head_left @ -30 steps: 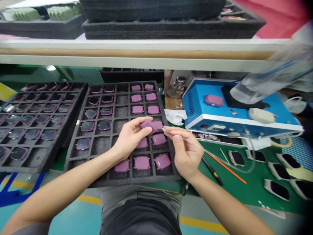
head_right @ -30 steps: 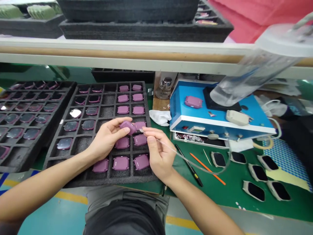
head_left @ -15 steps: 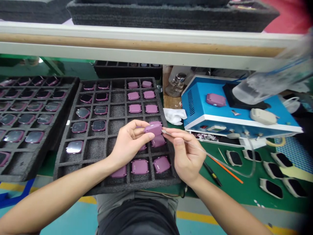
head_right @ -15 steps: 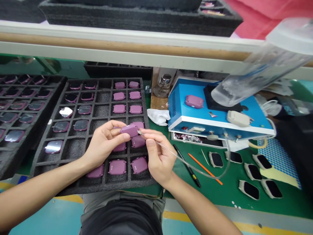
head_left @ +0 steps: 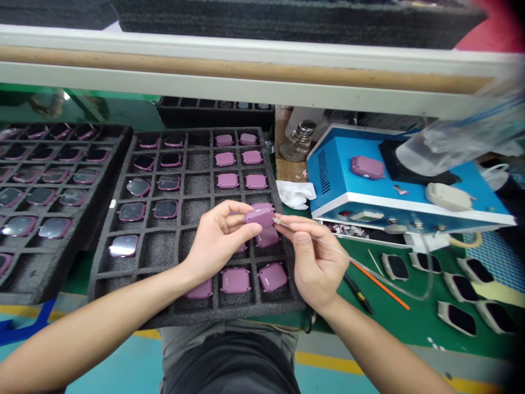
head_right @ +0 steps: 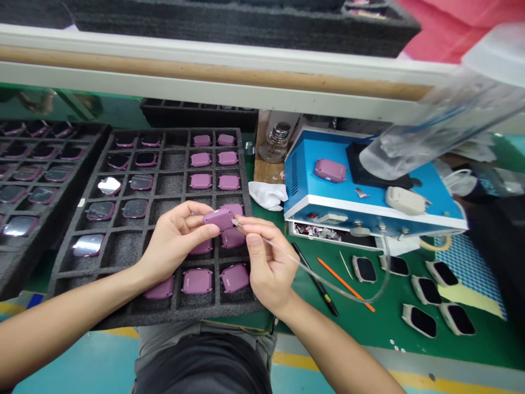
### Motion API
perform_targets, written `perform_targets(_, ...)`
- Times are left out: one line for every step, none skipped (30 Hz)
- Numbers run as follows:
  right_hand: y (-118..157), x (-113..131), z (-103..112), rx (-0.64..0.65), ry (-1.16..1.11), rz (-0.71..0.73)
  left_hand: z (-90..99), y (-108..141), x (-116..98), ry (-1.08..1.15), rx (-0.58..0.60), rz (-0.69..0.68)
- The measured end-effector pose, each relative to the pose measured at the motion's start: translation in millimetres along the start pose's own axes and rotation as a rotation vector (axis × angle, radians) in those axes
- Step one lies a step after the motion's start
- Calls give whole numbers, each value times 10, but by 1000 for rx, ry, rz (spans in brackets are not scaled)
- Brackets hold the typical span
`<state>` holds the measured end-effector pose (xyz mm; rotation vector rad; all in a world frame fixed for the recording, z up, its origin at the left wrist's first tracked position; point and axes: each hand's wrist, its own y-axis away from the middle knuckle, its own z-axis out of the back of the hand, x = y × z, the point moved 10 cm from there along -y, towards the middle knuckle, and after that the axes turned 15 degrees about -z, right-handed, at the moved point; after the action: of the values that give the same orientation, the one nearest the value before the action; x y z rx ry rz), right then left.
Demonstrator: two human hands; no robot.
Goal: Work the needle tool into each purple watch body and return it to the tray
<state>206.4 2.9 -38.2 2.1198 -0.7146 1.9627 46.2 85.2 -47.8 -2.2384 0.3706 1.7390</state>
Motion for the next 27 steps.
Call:
perform_targets(0,0,-1,1,0,2,-3,-2,1,4,2,-1)
perform_targets(0,1,-2,2,2,3,-7,-4,1,9,4,-2)
perform_targets(0,1,-3,2,6,4,-11,-5,-2,13,6,-4)
perform_targets(-1,1,-3,0,12,4,-15,-6,-7,17,8,-6)
perform_targets(-2,1,-4,-2,17,3,-18,-6,-13,20,8,-8)
perform_targets(-3,0,-4,-3,22,1,-21,-5,-19,20,9,-9)
perform_targets(-5,-2,-2,-7,26,-2,-23,-4,-24,19,9,-9)
perform_targets(-6,-4,-2,-8,27,-4,-24,-2,-28,18,8,-10)
perform_targets(-7,-5,-4,-6,26,-6,-25,1,-31,17,7,-11)
perform_targets(-8,-6,-6,-3,23,-6,-25,3,-32,18,6,-11)
perform_targets(-8,-7,-9,1,20,-6,-26,4,-33,21,6,-13)
perform_targets(-9,-8,-11,4,17,-5,-27,5,-32,23,6,-13)
perform_targets(-10,-11,-12,6,16,-5,-28,5,-29,23,8,-11)
perform_targets(-12,-15,-13,8,17,-7,-29,4,-27,20,11,-9)
perform_targets(-14,-18,-14,8,20,-9,-28,2,-26,16,13,-6)
perform_targets(-18,-21,-15,8,22,-10,-27,0,-28,11,14,-5)
perform_targets(-23,-20,-18,10,24,-10,-22,-4,-34,2,13,-5)
perform_targets(-29,-17,-24,15,23,-9,-14,-10,-42,-10,9,-7)
perform_targets(-36,-10,-33,21,21,-5,-7,-15,-50,-23,6,-7)
perform_targets(-45,0,-42,27,19,0,0,-22,-56,-36,3,-7)
perform_targets(-54,13,-50,32,17,6,5,-29,-62,-48,2,-8)
perform_targets(-63,28,-58,35,16,13,8,-36,-67,-55,2,-9)
perform_targets(-72,43,-63,34,16,20,9,-42,-71,-56,2,-10)
perform_targets(-79,58,-65,31,15,27,9,-47,-74,-53,3,-11)
perform_targets(-86,70,-66,27,14,32,9,-50,-76,-50,4,-13)
perform_targets(-91,80,-67,23,14,35,10,-52,-78,-47,3,-15)
perform_targets(-95,86,-69,22,14,35,11,-52,-79,-45,3,-15)
